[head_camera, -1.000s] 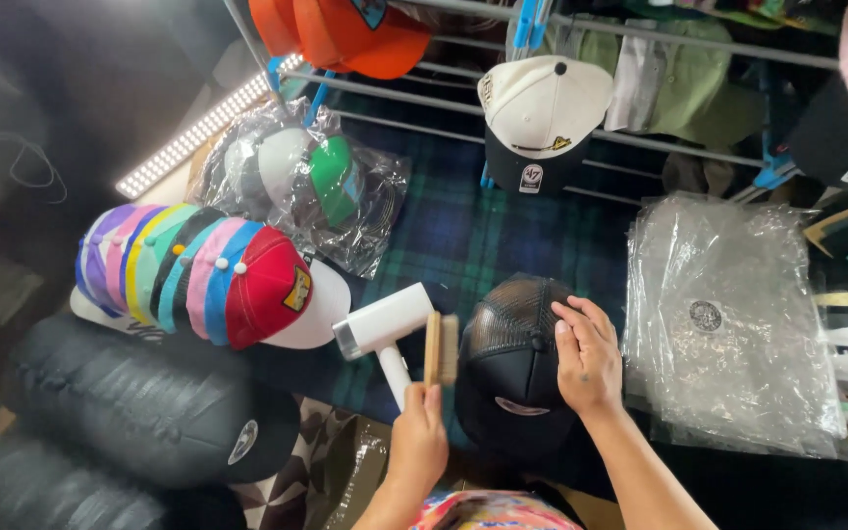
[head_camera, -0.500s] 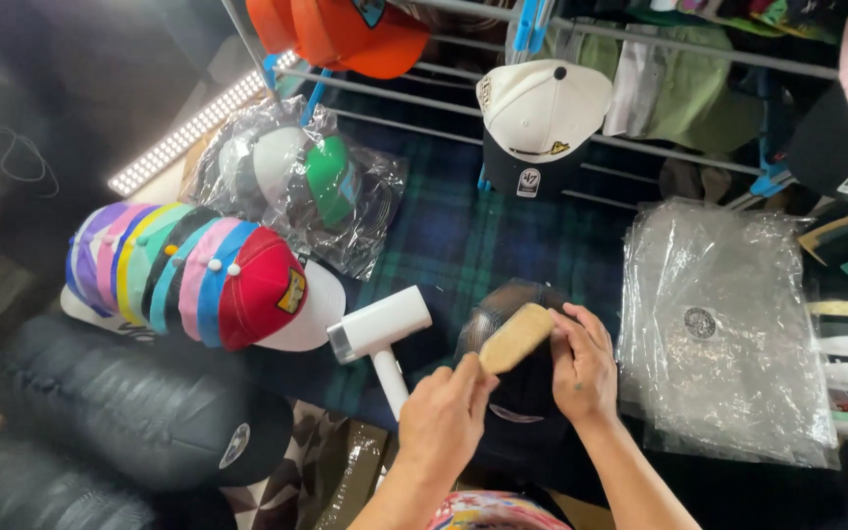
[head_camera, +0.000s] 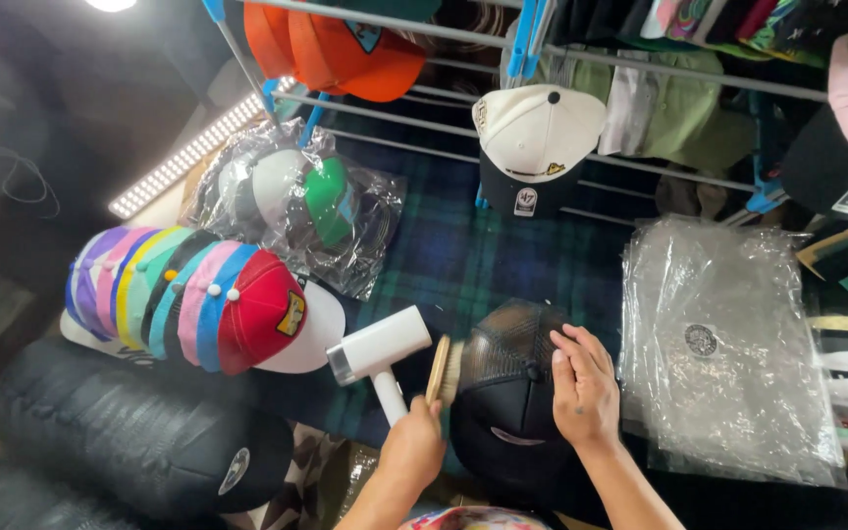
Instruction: Cleaning and shaping a black baseball cap using a brush and a lint roller.
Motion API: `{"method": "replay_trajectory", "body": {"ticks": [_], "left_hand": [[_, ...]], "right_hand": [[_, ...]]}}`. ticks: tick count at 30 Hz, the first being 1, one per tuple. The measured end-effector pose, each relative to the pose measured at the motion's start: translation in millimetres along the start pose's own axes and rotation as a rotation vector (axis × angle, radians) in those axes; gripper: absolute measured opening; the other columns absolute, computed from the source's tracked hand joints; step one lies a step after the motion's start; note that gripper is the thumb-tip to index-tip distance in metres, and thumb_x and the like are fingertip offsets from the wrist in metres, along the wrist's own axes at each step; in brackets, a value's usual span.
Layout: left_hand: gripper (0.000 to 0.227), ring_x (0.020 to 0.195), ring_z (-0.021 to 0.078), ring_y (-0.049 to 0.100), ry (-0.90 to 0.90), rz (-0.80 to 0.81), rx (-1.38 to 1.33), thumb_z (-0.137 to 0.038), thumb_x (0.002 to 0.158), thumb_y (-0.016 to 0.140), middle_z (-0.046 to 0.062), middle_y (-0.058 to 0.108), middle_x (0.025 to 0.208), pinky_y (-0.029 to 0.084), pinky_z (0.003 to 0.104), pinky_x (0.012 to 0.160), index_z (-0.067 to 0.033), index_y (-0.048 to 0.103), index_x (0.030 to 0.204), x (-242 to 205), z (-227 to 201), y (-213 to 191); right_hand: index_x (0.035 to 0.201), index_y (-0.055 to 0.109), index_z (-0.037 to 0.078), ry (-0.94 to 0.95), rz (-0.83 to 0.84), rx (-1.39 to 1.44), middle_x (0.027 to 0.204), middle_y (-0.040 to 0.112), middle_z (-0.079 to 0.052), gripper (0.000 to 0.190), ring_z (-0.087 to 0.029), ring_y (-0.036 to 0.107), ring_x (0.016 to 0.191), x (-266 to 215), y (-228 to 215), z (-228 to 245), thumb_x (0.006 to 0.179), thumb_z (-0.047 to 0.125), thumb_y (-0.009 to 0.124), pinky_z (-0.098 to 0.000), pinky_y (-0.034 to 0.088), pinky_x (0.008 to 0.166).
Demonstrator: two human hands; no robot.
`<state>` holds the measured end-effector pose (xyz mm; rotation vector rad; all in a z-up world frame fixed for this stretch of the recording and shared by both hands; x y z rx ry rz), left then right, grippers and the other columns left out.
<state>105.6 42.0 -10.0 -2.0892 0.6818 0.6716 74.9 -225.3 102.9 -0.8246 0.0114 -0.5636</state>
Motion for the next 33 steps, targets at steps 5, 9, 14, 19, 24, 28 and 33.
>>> {"method": "replay_trajectory", "body": {"ticks": [5, 9, 14, 19, 24, 28, 33], "left_hand": [[0.035, 0.083, 0.0556, 0.062, 0.099, -0.156, -0.107, -0.048, 0.106, 0.030, 0.022, 0.072, 0.096, 0.045, 0.061, 0.074, -0.0255, 0.047, 0.126, -30.4, -19.8, -25.1], [0.031, 0.084, 0.0574, 0.062, 0.090, -0.058, -0.126, -0.042, 0.108, 0.028, 0.030, 0.069, 0.089, 0.043, 0.063, 0.077, -0.0210, 0.045, 0.122, -16.9, -6.9, 3.7], [0.037, 0.087, 0.0466, 0.066, 0.217, -0.195, 0.001, -0.044, 0.105, 0.037, 0.013, 0.072, 0.100, 0.049, 0.059, 0.071, -0.0280, 0.042, 0.138, -36.3, -41.2, -32.5], [0.044, 0.053, 0.0356, 0.054, 0.888, -0.653, 0.344, -0.034, 0.099, 0.065, 0.009, 0.055, 0.072, 0.041, 0.052, 0.046, -0.0199, 0.061, 0.140, -60.6, -135.8, -63.3], [0.050, 0.064, 0.0443, 0.067, 0.449, -0.406, 0.399, -0.043, 0.107, 0.042, 0.016, 0.068, 0.085, 0.048, 0.058, 0.048, -0.0167, 0.047, 0.149, 9.4, -119.1, -98.1], [0.035, 0.058, 0.0316, 0.059, 0.977, -0.580, 0.386, -0.037, 0.100, 0.064, 0.003, 0.057, 0.070, 0.047, 0.047, 0.050, -0.0236, 0.063, 0.132, -46.2, -168.3, -92.2], [0.024, 0.080, 0.0506, 0.066, 0.469, -0.184, 0.270, -0.035, 0.108, 0.043, 0.022, 0.071, 0.084, 0.047, 0.063, 0.067, -0.0147, 0.055, 0.113, 72.2, -127.9, -70.5]], "right_hand": [[0.128, 0.071, 0.009, -0.004, -0.016, -0.005, 0.141, 0.064, -0.006, 0.036, -0.027, 0.051, 0.140, 4.0, 1.3, 1.2, 0.103, 0.023, 0.049, -0.0449, 0.042, 0.115], [0.128, 0.071, 0.009, -0.018, -0.016, -0.006, 0.141, 0.064, -0.006, 0.034, -0.027, 0.051, 0.140, 0.7, 0.6, -0.9, 0.103, 0.020, 0.051, -0.0450, 0.043, 0.114], [0.118, 0.074, 0.012, -0.234, -0.210, -0.194, 0.122, 0.065, -0.006, 0.024, -0.028, 0.055, 0.120, -10.1, -13.9, 27.3, 0.098, 0.015, 0.062, -0.0430, 0.042, 0.105], [0.092, 0.067, 0.011, -0.545, -0.197, -0.108, 0.080, 0.064, -0.002, 0.007, -0.025, 0.059, 0.073, -47.8, -21.8, 88.8, 0.092, 0.006, 0.061, -0.0411, 0.042, 0.074], [0.095, 0.072, 0.019, -0.617, -0.187, -0.154, 0.076, 0.062, 0.008, 0.012, -0.017, 0.055, 0.073, -55.1, -11.8, 91.8, 0.086, 0.013, 0.068, -0.0350, 0.040, 0.074], [0.089, 0.071, 0.019, -0.624, -0.197, -0.221, 0.069, 0.056, 0.007, 0.009, -0.022, 0.049, 0.065, -56.1, -8.9, 90.9, 0.087, 0.017, 0.062, -0.0394, 0.035, 0.063], [0.092, 0.072, 0.020, -0.618, -0.205, -0.183, 0.070, 0.058, 0.009, 0.011, -0.017, 0.052, 0.068, -55.9, -12.1, 95.1, 0.085, 0.015, 0.064, -0.0343, 0.037, 0.069]]}}
Point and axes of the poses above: each hand's wrist, its own x-axis towards the middle knuckle, its own y-axis out of the palm, z = x × y, the point moved 10 cm from there along x, towards the middle knuckle
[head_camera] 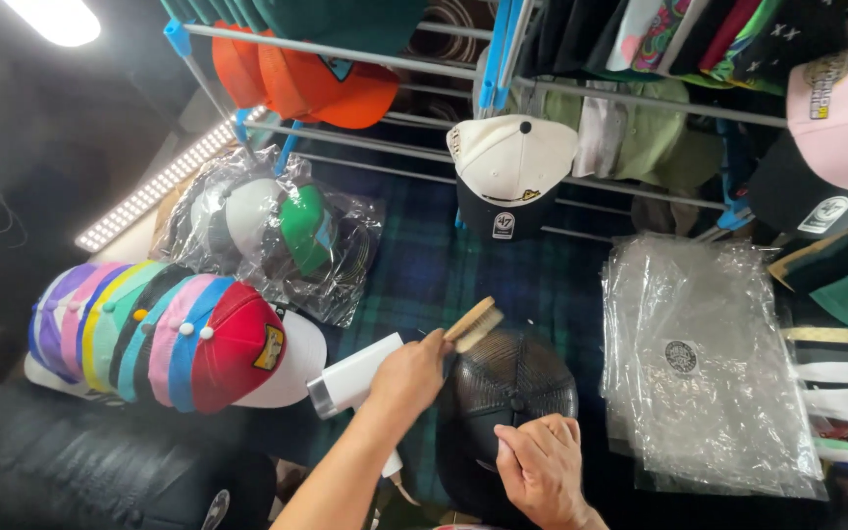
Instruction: Cleaning and shaping a black baseball cap using a brush and a lint roller.
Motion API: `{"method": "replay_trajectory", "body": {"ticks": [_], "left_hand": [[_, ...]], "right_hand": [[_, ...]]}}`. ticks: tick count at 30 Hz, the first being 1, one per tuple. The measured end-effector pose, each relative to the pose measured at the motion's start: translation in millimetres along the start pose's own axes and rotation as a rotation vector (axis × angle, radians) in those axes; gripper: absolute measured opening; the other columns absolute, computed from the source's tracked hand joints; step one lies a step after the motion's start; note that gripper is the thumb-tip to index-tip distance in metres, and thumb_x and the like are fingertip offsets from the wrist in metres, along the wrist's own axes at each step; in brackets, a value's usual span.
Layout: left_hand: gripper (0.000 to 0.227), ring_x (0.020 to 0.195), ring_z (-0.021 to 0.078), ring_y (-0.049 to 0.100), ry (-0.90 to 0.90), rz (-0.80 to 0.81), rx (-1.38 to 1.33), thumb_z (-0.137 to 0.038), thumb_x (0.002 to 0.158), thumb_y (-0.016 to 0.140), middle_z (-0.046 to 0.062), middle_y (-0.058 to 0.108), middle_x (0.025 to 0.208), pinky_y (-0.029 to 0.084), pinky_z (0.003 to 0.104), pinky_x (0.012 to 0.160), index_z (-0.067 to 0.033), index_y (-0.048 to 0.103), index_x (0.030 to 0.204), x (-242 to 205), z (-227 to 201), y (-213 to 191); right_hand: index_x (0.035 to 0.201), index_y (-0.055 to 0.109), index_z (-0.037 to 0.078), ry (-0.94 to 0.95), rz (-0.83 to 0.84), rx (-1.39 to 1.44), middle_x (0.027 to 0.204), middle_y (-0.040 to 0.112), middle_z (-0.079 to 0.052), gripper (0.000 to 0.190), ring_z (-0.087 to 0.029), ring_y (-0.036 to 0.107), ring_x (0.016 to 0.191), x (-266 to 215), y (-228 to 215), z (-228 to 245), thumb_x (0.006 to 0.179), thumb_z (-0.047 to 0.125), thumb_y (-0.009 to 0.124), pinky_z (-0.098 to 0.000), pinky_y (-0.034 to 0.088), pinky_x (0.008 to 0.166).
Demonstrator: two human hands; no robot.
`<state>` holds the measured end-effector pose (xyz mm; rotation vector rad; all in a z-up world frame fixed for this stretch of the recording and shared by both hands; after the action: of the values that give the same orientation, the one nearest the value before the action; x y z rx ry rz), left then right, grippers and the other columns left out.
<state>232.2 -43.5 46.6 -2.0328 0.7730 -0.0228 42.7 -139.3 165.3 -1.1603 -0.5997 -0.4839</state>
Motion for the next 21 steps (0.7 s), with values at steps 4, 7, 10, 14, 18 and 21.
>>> {"method": "replay_trajectory", "body": {"ticks": [4, 7, 10, 14, 18, 21], "left_hand": [[0.036, 0.102, 0.0436, 0.068, -0.186, 0.278, 0.211, -0.004, 0.091, 0.042, 0.018, 0.071, 0.111, 0.055, 0.052, 0.087, -0.0151, 0.061, 0.120, 3.9, 38.4, 21.8], [0.029, 0.077, 0.0475, 0.068, -0.065, -0.047, 0.147, -0.038, 0.109, 0.042, 0.018, 0.074, 0.082, 0.049, 0.060, 0.065, -0.0129, 0.055, 0.105, -4.0, 3.9, -20.2], [0.034, 0.093, 0.0281, 0.065, 0.272, -0.037, -0.015, -0.041, 0.101, 0.051, -0.006, 0.072, 0.128, 0.053, 0.049, 0.066, -0.0244, 0.064, 0.127, -26.4, -64.2, -46.7], [0.020, 0.081, 0.0376, 0.064, 0.465, -0.043, 0.280, -0.029, 0.100, 0.054, 0.004, 0.070, 0.111, 0.051, 0.051, 0.069, -0.0263, 0.071, 0.110, 6.8, -63.1, -19.7], [0.036, 0.109, 0.0356, 0.071, -0.126, 0.404, 0.443, -0.003, 0.089, 0.053, 0.013, 0.075, 0.117, 0.059, 0.045, 0.088, -0.0144, 0.075, 0.116, 38.1, -6.8, -4.9], [0.028, 0.081, 0.0456, 0.069, 0.026, 0.067, 0.316, -0.014, 0.086, 0.048, 0.014, 0.071, 0.090, 0.054, 0.056, 0.070, -0.0175, 0.068, 0.105, 31.4, 7.1, -7.5]], "right_hand": [[0.092, 0.070, 0.021, -0.013, -0.016, 0.003, 0.069, 0.056, 0.010, 0.011, -0.016, 0.051, 0.069, 1.3, 0.4, 0.2, 0.086, 0.014, 0.064, -0.0332, 0.038, 0.069], [0.092, 0.070, 0.021, 0.004, -0.016, -0.017, 0.068, 0.054, 0.009, 0.010, -0.016, 0.050, 0.068, 3.0, -1.4, -1.2, 0.086, 0.017, 0.063, -0.0335, 0.036, 0.066], [0.088, 0.070, 0.017, -0.014, 0.025, -0.008, 0.069, 0.055, 0.007, 0.008, -0.020, 0.049, 0.066, 6.7, -2.1, 3.9, 0.087, 0.013, 0.063, -0.0367, 0.034, 0.063], [0.091, 0.070, 0.019, -0.006, 0.017, -0.008, 0.070, 0.055, 0.008, 0.010, -0.020, 0.050, 0.067, 3.8, 4.6, -0.2, 0.087, 0.016, 0.062, -0.0373, 0.036, 0.067], [0.093, 0.069, 0.020, 0.004, 0.014, -0.001, 0.069, 0.054, 0.009, 0.010, -0.017, 0.050, 0.068, 1.9, 0.4, 0.1, 0.087, 0.015, 0.063, -0.0344, 0.036, 0.068], [0.092, 0.070, 0.020, -0.004, -0.016, -0.012, 0.069, 0.055, 0.009, 0.010, -0.017, 0.051, 0.070, -2.7, 0.5, -0.8, 0.086, 0.016, 0.063, -0.0345, 0.037, 0.067]]}}
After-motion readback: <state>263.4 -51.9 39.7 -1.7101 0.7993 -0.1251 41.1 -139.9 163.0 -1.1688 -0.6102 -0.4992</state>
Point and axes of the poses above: each hand's wrist, its own x-axis towards the middle knuckle, its own y-axis out of the palm, z = x × y, the point moved 10 cm from there along x, towards the middle knuckle
